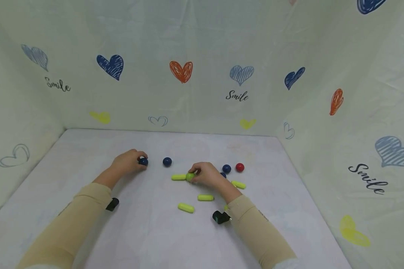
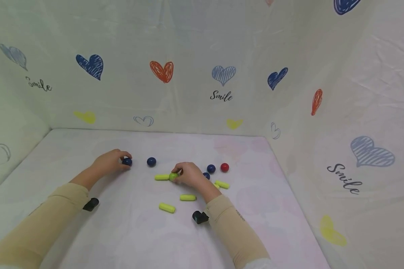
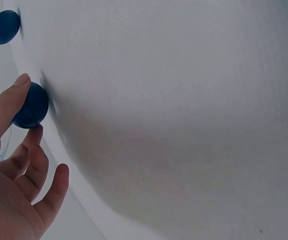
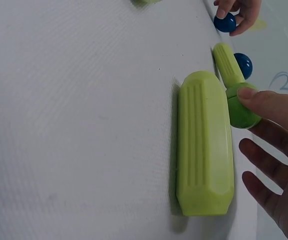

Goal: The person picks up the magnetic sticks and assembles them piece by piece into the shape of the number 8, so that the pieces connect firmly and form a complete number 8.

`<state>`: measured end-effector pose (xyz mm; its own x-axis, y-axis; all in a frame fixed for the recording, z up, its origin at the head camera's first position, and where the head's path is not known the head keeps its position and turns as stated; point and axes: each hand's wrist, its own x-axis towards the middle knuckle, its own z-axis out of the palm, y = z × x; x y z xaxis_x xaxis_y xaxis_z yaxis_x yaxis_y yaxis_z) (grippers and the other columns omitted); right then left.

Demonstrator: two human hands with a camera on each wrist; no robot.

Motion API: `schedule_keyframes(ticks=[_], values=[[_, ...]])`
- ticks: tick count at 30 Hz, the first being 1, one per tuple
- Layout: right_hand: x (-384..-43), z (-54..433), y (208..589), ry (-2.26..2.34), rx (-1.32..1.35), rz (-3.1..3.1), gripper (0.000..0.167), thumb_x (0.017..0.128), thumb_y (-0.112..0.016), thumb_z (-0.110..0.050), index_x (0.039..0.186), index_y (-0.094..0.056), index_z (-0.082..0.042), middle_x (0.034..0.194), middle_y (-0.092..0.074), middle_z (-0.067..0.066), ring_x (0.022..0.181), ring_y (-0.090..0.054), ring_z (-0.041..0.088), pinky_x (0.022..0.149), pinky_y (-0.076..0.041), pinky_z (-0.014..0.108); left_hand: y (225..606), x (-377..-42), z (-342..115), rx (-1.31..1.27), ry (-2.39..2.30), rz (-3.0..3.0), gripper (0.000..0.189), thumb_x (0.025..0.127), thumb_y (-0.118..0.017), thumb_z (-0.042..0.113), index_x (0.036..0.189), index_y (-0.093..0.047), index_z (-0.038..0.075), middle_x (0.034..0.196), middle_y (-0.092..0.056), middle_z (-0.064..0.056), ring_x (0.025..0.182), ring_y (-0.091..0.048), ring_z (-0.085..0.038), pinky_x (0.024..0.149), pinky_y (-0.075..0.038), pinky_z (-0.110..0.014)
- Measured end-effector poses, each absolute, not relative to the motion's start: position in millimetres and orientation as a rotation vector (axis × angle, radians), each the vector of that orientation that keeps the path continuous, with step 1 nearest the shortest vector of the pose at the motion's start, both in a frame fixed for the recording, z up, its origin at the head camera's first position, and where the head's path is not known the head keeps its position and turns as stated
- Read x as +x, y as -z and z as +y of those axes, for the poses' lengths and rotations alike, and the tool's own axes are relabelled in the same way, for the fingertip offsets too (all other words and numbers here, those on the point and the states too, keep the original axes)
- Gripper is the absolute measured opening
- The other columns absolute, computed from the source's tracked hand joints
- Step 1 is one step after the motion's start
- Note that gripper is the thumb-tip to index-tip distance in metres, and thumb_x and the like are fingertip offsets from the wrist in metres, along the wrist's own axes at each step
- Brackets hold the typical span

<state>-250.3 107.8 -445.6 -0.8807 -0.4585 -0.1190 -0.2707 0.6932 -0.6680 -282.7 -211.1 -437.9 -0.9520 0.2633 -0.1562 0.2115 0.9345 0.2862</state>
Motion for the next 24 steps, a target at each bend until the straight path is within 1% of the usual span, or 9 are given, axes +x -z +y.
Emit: schedule_keyframes(ticks=[12, 18, 24], values=[[-250, 107, 448, 0.985, -0.577, 2.631, 0.025, 0.082, -0.08, -0.012, 0.105, -0.073, -0.015, 0.093, -0.065, -0.008, 0.082, -0.056, 0.012, 0.07, -0.048, 0.026, 430, -276, -208, 0.349, -0.495, 2.845, 0.041, 0.083, -0.078, 0.017, 0.119, -0.064, 0.004, 0.104, -0.064, -0.017, 0.097, -0.059, -0.033, 0.086, -0.047, -0.051], [-251, 108, 449, 0.985, -0.582, 2.633, 0.025, 0.081, -0.081, -0.013, 0.105, -0.073, -0.015, 0.094, -0.065, -0.008, 0.082, -0.056, 0.012, 0.07, -0.048, 0.026, 429, -272, -202, 0.362, -0.514, 2.83, 0.041, 0.083, -0.079, 0.02, 0.118, -0.064, 0.006, 0.102, -0.064, -0.015, 0.094, -0.059, -0.032, 0.084, -0.048, -0.049], [-252, 109, 447, 0.995, -0.575, 2.642, 0.025, 0.081, -0.081, -0.013, 0.105, -0.073, -0.015, 0.093, -0.064, -0.007, 0.083, -0.055, 0.013, 0.071, -0.048, 0.027, 429, -270, -196, 0.373, -0.545, 2.826, 0.041, 0.082, -0.08, 0.024, 0.117, -0.064, 0.008, 0.104, -0.064, -0.014, 0.094, -0.058, -0.031, 0.083, -0.047, -0.048]])
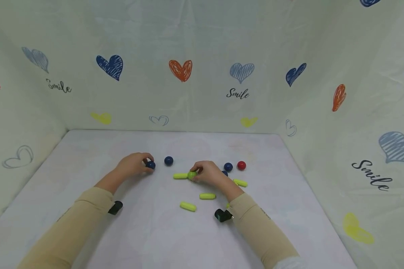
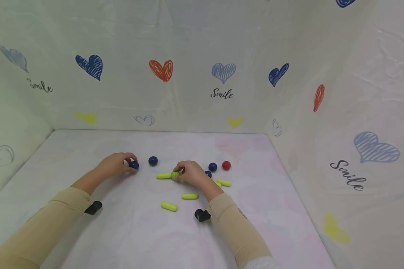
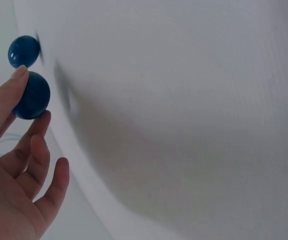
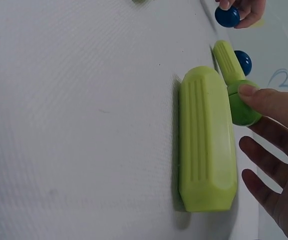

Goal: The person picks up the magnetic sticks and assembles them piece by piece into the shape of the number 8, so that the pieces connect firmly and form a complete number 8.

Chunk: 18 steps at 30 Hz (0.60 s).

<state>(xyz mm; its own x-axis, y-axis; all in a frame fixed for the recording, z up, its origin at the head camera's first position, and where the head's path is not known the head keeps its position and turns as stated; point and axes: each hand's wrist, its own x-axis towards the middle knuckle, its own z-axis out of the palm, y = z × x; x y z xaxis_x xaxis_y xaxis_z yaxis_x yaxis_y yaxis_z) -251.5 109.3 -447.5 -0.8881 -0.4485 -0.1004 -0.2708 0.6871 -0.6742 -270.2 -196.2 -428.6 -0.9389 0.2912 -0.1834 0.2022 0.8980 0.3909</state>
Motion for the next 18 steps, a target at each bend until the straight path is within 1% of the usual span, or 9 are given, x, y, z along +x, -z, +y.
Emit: schedule_keyframes(ticks=[7, 18], values=[[-251, 110, 446, 1.0, -0.549, 2.634, 0.025, 0.081, -0.08, -0.012, 0.105, -0.072, -0.016, 0.093, -0.064, -0.008, 0.083, -0.055, 0.013, 0.071, -0.048, 0.027, 427, -265, -191, 0.378, -0.613, 2.795, 0.042, 0.082, -0.08, 0.027, 0.117, -0.064, 0.01, 0.106, -0.065, -0.012, 0.096, -0.058, -0.031, 0.084, -0.047, -0.049], [-252, 111, 447, 1.025, -0.533, 2.601, 0.024, 0.082, -0.08, -0.012, 0.105, -0.072, -0.016, 0.094, -0.064, -0.007, 0.084, -0.055, 0.014, 0.071, -0.048, 0.027, 438, -261, -177, 0.393, -0.659, 2.768, 0.044, 0.08, -0.081, 0.032, 0.115, -0.064, 0.013, 0.108, -0.066, -0.01, 0.1, -0.059, -0.03, 0.086, -0.047, -0.049]])
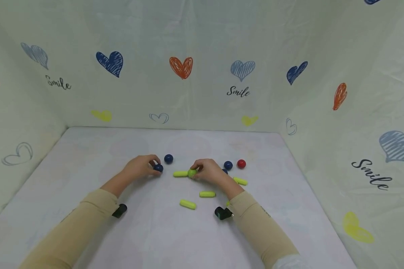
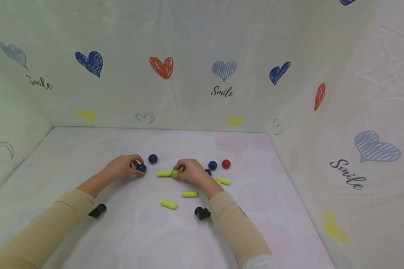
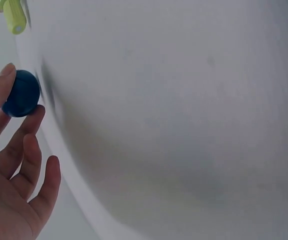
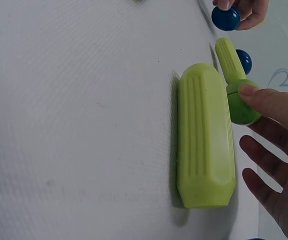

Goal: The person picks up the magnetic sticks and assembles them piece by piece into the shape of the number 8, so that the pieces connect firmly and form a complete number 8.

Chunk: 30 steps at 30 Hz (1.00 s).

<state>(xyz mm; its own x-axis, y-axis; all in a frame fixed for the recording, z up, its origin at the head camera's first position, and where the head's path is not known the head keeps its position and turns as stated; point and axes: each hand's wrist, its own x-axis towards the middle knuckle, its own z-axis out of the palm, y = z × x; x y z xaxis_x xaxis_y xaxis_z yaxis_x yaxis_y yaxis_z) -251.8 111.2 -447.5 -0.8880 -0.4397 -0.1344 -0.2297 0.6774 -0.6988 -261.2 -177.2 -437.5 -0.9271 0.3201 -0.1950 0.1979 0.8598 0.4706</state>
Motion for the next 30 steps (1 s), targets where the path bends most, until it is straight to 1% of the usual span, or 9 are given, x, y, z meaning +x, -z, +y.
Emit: schedule_keyframes(ticks=[7, 14, 19, 26, 30], values=[[-252, 113, 447, 1.024, -0.527, 2.615, 0.024, 0.082, -0.079, -0.012, 0.105, -0.071, -0.016, 0.095, -0.065, -0.007, 0.086, -0.056, 0.014, 0.074, -0.048, 0.028, 439, -257, -169, 0.427, -0.709, 2.77, 0.044, 0.079, -0.082, 0.033, 0.113, -0.064, 0.012, 0.104, -0.067, -0.008, 0.094, -0.06, -0.027, 0.083, -0.048, -0.046], [-253, 114, 451, 1.026, -0.516, 2.624, 0.025, 0.083, -0.079, -0.012, 0.106, -0.071, -0.015, 0.095, -0.065, -0.007, 0.084, -0.056, 0.013, 0.071, -0.048, 0.026, 441, -255, -159, 0.437, -0.744, 2.757, 0.043, 0.078, -0.083, 0.03, 0.112, -0.065, 0.011, 0.1, -0.067, -0.006, 0.092, -0.06, -0.024, 0.083, -0.048, -0.043], [-252, 115, 449, 1.042, -0.521, 2.619, 0.025, 0.082, -0.08, -0.013, 0.106, -0.071, -0.016, 0.096, -0.065, -0.007, 0.086, -0.056, 0.014, 0.073, -0.049, 0.028, 442, -255, -151, 0.436, -0.76, 2.741, 0.043, 0.077, -0.084, 0.028, 0.111, -0.064, 0.01, 0.098, -0.067, -0.005, 0.09, -0.06, -0.023, 0.082, -0.049, -0.042], [-252, 114, 449, 1.062, -0.538, 2.631, 0.026, 0.08, -0.081, -0.013, 0.105, -0.072, -0.014, 0.097, -0.067, -0.005, 0.084, -0.057, 0.012, 0.072, -0.049, 0.026, 443, -256, -146, 0.456, -0.765, 2.738, 0.043, 0.078, -0.083, 0.028, 0.112, -0.064, 0.01, 0.098, -0.067, -0.006, 0.09, -0.061, -0.023, 0.08, -0.049, -0.041], [-253, 114, 449, 1.061, -0.526, 2.621, 0.027, 0.08, -0.081, -0.014, 0.105, -0.072, -0.014, 0.097, -0.067, -0.005, 0.085, -0.057, 0.012, 0.073, -0.049, 0.027, 441, -255, -144, 0.45, -0.774, 2.721, 0.043, 0.078, -0.083, 0.027, 0.112, -0.063, 0.009, 0.101, -0.068, -0.007, 0.093, -0.061, -0.025, 0.083, -0.049, -0.042]])
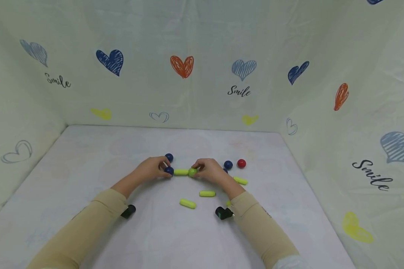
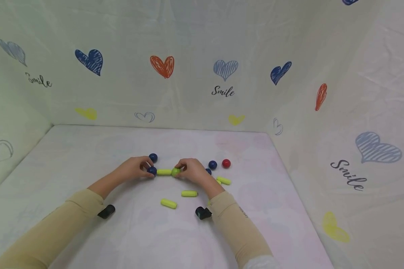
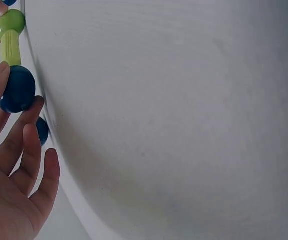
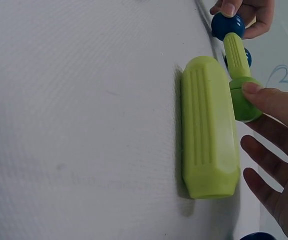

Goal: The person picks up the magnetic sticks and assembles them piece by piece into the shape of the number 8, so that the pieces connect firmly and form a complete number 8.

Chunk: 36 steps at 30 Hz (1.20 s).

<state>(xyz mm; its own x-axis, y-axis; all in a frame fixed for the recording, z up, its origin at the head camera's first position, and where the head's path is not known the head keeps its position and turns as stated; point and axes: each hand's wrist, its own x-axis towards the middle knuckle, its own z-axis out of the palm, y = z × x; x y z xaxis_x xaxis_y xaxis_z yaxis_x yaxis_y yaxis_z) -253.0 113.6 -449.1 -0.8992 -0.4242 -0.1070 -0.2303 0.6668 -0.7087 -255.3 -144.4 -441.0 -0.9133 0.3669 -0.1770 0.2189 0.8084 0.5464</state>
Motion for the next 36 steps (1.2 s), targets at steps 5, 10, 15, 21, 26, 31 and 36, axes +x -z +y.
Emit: schedule_keyframes(ticks=[5, 10, 15, 21, 26, 31, 36], values=[[-253, 113, 451, 1.06, -0.519, 2.628, 0.028, 0.08, -0.081, -0.015, 0.106, -0.072, -0.015, 0.097, -0.067, -0.006, 0.084, -0.057, 0.012, 0.073, -0.049, 0.027, 441, -254, -143, 0.442, -0.773, 2.724, 0.044, 0.079, -0.083, 0.026, 0.114, -0.062, 0.008, 0.106, -0.067, -0.01, 0.096, -0.06, -0.026, 0.084, -0.048, -0.044], [-253, 113, 451, 1.061, -0.549, 2.631, 0.027, 0.08, -0.081, -0.016, 0.106, -0.072, -0.014, 0.096, -0.067, -0.005, 0.083, -0.057, 0.012, 0.071, -0.048, 0.026, 443, -253, -145, 0.431, -0.777, 2.707, 0.045, 0.08, -0.082, 0.026, 0.116, -0.062, 0.009, 0.109, -0.066, -0.011, 0.097, -0.06, -0.027, 0.084, -0.048, -0.044], [-254, 114, 452, 1.04, -0.563, 2.659, 0.028, 0.081, -0.081, -0.018, 0.107, -0.073, -0.014, 0.095, -0.067, -0.006, 0.081, -0.056, 0.011, 0.071, -0.047, 0.025, 443, -253, -147, 0.437, -0.826, 2.678, 0.044, 0.081, -0.082, 0.025, 0.116, -0.062, 0.009, 0.11, -0.065, -0.011, 0.1, -0.059, -0.028, 0.085, -0.048, -0.044], [-255, 114, 452, 1.01, -0.549, 2.661, 0.028, 0.082, -0.08, -0.018, 0.109, -0.072, -0.015, 0.096, -0.066, -0.006, 0.083, -0.056, 0.013, 0.072, -0.047, 0.028, 445, -256, -148, 0.443, -0.873, 2.646, 0.043, 0.081, -0.081, 0.022, 0.117, -0.062, 0.008, 0.109, -0.064, -0.009, 0.098, -0.058, -0.026, 0.083, -0.048, -0.042], [-251, 112, 449, 0.946, -0.512, 2.688, 0.033, 0.085, -0.078, -0.022, 0.116, -0.07, -0.017, 0.108, -0.065, -0.004, 0.094, -0.057, 0.016, 0.079, -0.048, 0.032, 447, -259, -148, 0.448, -0.878, 2.641, 0.041, 0.082, -0.081, 0.02, 0.116, -0.062, 0.008, 0.107, -0.064, -0.009, 0.097, -0.058, -0.026, 0.083, -0.049, -0.041], [-243, 113, 441, 0.921, -0.59, 2.737, 0.041, 0.085, -0.078, -0.022, 0.124, -0.066, -0.015, 0.122, -0.062, 0.0, 0.109, -0.056, 0.02, 0.089, -0.047, 0.036, 448, -259, -149, 0.458, -0.876, 2.642, 0.041, 0.081, -0.081, 0.02, 0.116, -0.062, 0.008, 0.106, -0.064, -0.008, 0.095, -0.058, -0.024, 0.082, -0.049, -0.04], [-229, 115, 431, 1.002, -0.636, 2.68, 0.038, 0.085, -0.077, -0.017, 0.122, -0.067, -0.013, 0.12, -0.062, -0.001, 0.109, -0.056, 0.021, 0.09, -0.047, 0.038, 448, -258, -151, 0.477, -0.871, 2.63, 0.042, 0.082, -0.08, 0.019, 0.118, -0.062, 0.008, 0.106, -0.064, -0.008, 0.092, -0.058, -0.022, 0.08, -0.049, -0.038]])
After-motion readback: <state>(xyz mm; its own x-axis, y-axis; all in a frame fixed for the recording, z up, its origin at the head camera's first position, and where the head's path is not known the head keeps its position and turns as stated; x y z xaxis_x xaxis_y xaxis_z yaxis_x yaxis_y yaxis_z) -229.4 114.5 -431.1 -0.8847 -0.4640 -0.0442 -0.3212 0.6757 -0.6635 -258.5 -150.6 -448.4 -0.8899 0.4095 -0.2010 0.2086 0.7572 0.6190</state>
